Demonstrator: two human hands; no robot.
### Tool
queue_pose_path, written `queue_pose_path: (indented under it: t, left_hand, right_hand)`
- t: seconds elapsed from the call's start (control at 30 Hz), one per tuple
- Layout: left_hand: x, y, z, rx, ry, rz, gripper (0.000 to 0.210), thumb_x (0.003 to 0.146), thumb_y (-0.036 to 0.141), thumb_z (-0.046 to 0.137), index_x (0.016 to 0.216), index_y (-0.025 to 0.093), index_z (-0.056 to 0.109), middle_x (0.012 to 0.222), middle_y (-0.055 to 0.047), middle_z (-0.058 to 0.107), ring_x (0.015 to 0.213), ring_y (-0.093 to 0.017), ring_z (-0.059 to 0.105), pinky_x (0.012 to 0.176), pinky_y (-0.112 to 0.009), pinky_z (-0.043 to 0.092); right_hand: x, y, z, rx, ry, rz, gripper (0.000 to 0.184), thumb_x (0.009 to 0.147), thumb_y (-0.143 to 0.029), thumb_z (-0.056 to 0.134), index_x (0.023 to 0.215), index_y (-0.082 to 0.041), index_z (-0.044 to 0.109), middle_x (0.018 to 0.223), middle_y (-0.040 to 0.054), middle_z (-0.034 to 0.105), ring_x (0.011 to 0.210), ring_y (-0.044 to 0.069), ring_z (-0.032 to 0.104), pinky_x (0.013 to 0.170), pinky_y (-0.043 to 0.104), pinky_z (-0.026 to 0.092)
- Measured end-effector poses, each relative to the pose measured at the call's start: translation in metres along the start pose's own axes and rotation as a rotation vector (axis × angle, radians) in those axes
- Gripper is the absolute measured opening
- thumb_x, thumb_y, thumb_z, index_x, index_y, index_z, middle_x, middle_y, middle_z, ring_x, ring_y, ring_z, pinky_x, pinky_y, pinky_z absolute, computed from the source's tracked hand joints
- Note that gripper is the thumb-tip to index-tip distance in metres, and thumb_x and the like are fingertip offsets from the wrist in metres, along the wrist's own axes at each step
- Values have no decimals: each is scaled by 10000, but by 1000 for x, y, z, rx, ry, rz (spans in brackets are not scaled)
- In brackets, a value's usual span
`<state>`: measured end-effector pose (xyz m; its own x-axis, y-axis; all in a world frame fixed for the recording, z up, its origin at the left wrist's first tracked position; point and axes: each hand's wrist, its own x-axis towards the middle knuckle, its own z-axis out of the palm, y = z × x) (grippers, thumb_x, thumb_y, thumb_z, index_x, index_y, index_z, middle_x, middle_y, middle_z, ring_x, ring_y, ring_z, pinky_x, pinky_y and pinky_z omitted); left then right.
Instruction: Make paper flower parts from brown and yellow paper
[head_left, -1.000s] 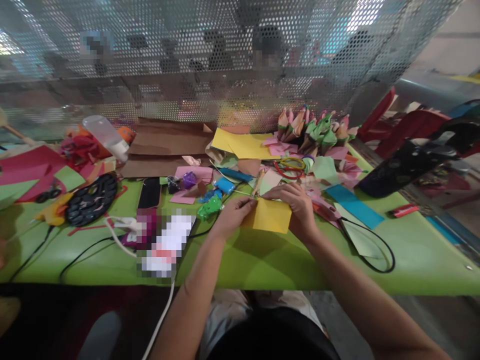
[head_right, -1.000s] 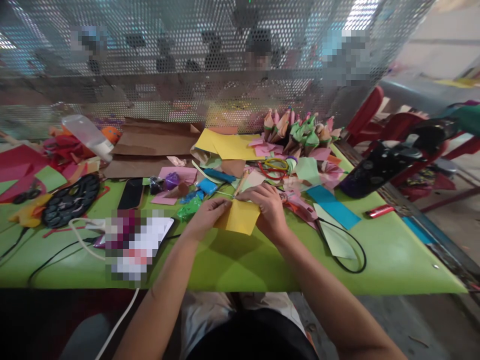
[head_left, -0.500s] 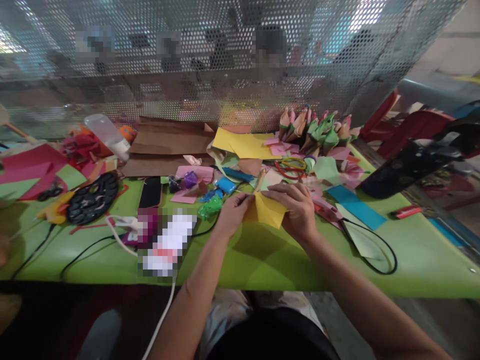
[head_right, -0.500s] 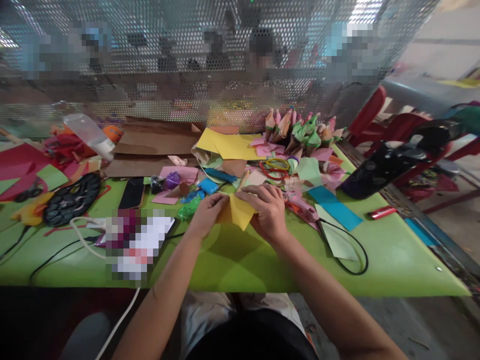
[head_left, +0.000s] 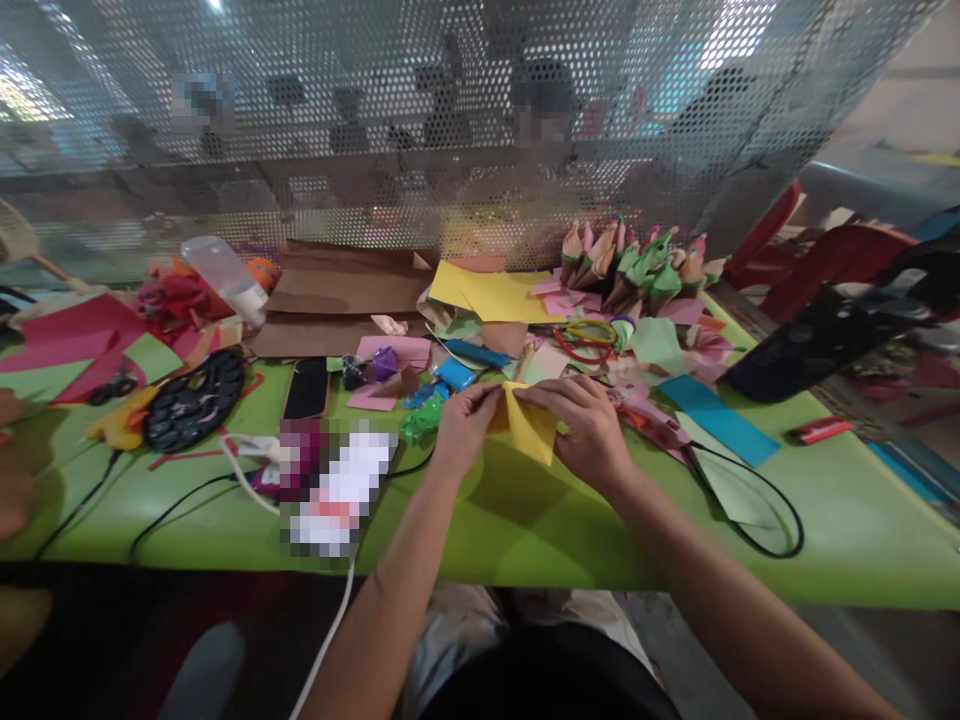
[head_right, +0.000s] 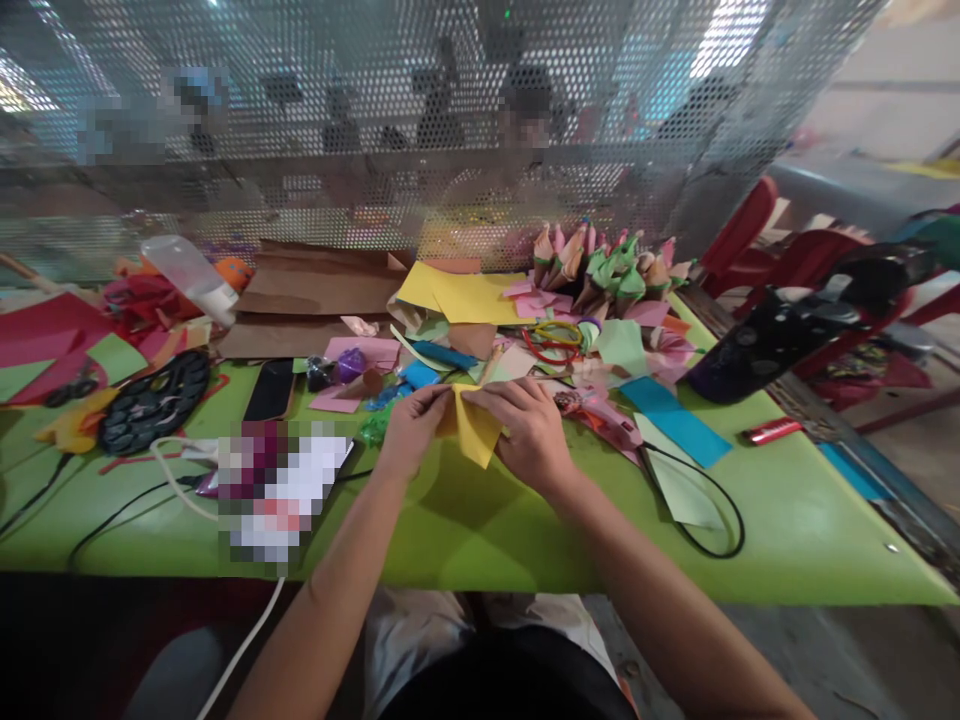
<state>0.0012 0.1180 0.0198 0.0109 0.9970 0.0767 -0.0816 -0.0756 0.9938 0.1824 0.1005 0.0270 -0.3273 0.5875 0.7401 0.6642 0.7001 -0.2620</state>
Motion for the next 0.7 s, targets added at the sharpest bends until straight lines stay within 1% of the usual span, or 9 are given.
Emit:
queue_pose_path:
  t: [0.1, 0.2, 0.3, 0.37, 0.53, 0.6, 0.7]
  left_hand:
    - [0, 1, 0, -21, -9, 10, 292, 730, 422, 755, 900, 190, 809, 935, -37, 795, 888, -217, 691, 886, -342, 533]
    - [1, 1, 0, -31, 32, 17, 293, 721, 432, 769, 890, 196, 805, 915, -33, 793, 880, -212, 682, 903, -346, 520]
    - [2, 0, 0, -81, 41, -3, 330, 704, 469, 790, 895, 200, 799, 881, -27, 782, 868, -206, 676, 887, -339, 521]
    - [1, 0, 0, -119, 25, -15, 351, 693, 490, 809, 893, 201, 795, 859, -23, 772, 868, -202, 674, 877, -333, 523]
    - [-2, 6, 0, -146, -28, -34, 399, 682, 529, 830, 888, 188, 800, 859, -41, 770, 904, -210, 677, 892, -332, 518]
    - [-3, 8, 1, -149, -25, -45, 420, 658, 535, 847, 882, 183, 803, 846, -43, 770, 887, -204, 674, 882, -325, 518]
    - [-3, 9, 2, -165, 15, -59, 420, 612, 527, 874, 844, 185, 801, 817, -34, 765, 834, -186, 665, 822, -299, 521]
  right_hand:
    - [1, -1, 1, 50, -13, 19, 380, 935, -153, 597, 1264, -290, 728, 1038, 85, 774, 895, 253, 657, 772, 395, 481]
    - [1, 0, 0, 106, -46, 61, 313, 941, -236, 623, 1229, -286, 735, 1028, 88, 773, 893, 256, 666, 777, 396, 491]
    - [1, 2, -1, 143, -87, 49, 334, 921, -266, 630, 1241, -269, 725, 1018, 95, 769, 884, 264, 660, 764, 394, 495]
    - [1, 3, -2, 143, -90, 31, 370, 892, -240, 626, 1249, -255, 722, 1008, 96, 767, 861, 265, 648, 740, 391, 491]
    - [-1, 5, 1, 107, -56, 20, 459, 828, -58, 551, 1188, -257, 753, 952, 79, 770, 813, 249, 623, 716, 380, 470]
    - [-2, 6, 3, 97, -54, 3, 453, 816, -46, 554, 1168, -243, 759, 932, 78, 767, 806, 250, 616, 713, 382, 465]
    - [-3, 5, 5, 77, -65, 13, 413, 814, -66, 579, 1147, -234, 758, 943, 83, 768, 827, 257, 617, 723, 393, 466]
